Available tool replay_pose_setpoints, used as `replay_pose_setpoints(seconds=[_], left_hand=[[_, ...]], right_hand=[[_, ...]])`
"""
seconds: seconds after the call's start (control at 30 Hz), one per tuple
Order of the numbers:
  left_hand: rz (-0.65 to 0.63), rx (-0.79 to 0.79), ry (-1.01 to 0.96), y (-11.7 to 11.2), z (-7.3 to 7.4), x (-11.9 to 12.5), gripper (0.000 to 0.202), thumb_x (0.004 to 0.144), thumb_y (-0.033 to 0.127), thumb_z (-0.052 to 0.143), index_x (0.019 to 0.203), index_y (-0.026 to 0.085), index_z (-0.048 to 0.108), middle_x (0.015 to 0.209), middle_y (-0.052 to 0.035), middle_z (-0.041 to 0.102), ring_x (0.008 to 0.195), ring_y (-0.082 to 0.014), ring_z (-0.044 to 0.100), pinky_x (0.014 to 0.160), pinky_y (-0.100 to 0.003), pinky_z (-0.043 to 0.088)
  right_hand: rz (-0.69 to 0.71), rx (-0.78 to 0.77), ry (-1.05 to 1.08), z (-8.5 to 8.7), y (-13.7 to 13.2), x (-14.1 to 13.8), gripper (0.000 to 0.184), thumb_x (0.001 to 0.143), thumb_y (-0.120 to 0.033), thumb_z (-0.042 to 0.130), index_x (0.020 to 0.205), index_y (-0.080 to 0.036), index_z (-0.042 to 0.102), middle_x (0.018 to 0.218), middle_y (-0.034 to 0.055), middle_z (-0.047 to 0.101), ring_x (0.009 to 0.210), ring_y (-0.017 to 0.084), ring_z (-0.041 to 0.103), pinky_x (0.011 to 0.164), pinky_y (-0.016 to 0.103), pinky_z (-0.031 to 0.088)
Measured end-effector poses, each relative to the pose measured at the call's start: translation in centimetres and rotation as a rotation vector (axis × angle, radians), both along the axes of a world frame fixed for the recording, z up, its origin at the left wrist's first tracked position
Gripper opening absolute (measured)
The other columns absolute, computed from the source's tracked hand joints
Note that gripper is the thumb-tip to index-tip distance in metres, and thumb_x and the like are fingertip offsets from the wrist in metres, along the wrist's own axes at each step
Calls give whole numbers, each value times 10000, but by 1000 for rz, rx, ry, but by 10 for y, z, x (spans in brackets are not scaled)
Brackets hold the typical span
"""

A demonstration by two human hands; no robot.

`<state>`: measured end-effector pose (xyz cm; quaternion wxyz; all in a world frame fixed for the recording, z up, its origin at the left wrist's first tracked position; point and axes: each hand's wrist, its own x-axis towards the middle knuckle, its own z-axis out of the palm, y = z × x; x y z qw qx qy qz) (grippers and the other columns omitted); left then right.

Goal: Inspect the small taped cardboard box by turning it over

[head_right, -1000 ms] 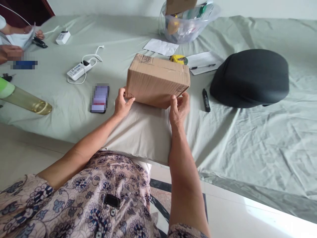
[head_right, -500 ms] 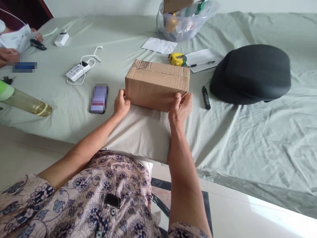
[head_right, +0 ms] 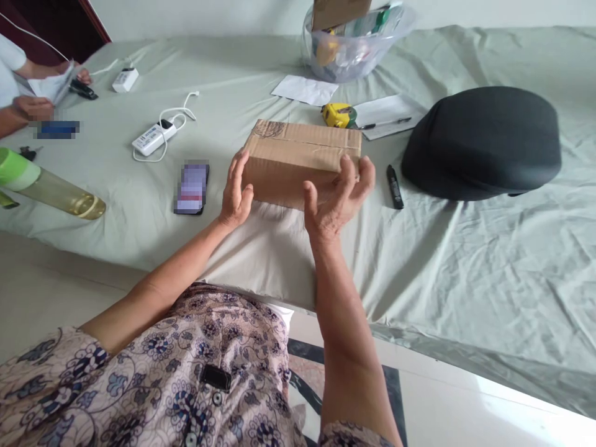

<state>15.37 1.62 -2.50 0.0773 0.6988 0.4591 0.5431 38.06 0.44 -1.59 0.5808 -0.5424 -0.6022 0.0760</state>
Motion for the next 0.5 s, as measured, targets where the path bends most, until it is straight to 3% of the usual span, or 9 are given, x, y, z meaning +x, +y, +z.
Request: replay_pose_setpoints(seconds=[0.1, 0.27, 0.37, 0.5], left_hand=[[15, -2, 28, -5, 3, 6, 632, 1007, 692, 397, 1510, 313, 452, 1582, -129, 498, 1552, -328, 421, 1265, -554, 393], [83, 50, -20, -13, 3, 11, 681, 931, 802, 496, 1383, 293, 532, 1463, -155, 525, 1430, -333, 520, 1201, -535, 449], [130, 63, -69, -17, 5, 16, 677, 875, 817, 588, 1259, 259, 565, 1363, -159, 536, 1338, -327, 553, 1143, -542, 489], [182, 66, -106, -20, 7, 21, 585, 880, 772, 630, 1149, 256, 573, 1279, -136, 542, 1212, -276, 579, 1092, -507, 514]], right_hand=[[-11, 32, -73, 3, -5, -8, 808, 814, -849, 631, 1420, -329, 504, 1629, 134, 269, 1590, 416, 226, 1229, 753, 298], [-48, 72, -53, 8, -13, -18, 841, 739, -880, 697, 1287, -265, 527, 1539, 170, 318, 1538, 422, 288, 1212, 742, 329], [-64, 152, -52, 9, -15, -21, 794, 736, -848, 733, 1223, -253, 535, 1452, 176, 367, 1478, 419, 351, 1195, 728, 357], [-31, 69, 11, 7, -15, -18, 729, 748, -823, 741, 1180, -269, 549, 1461, 172, 356, 1499, 450, 302, 1103, 735, 455]])
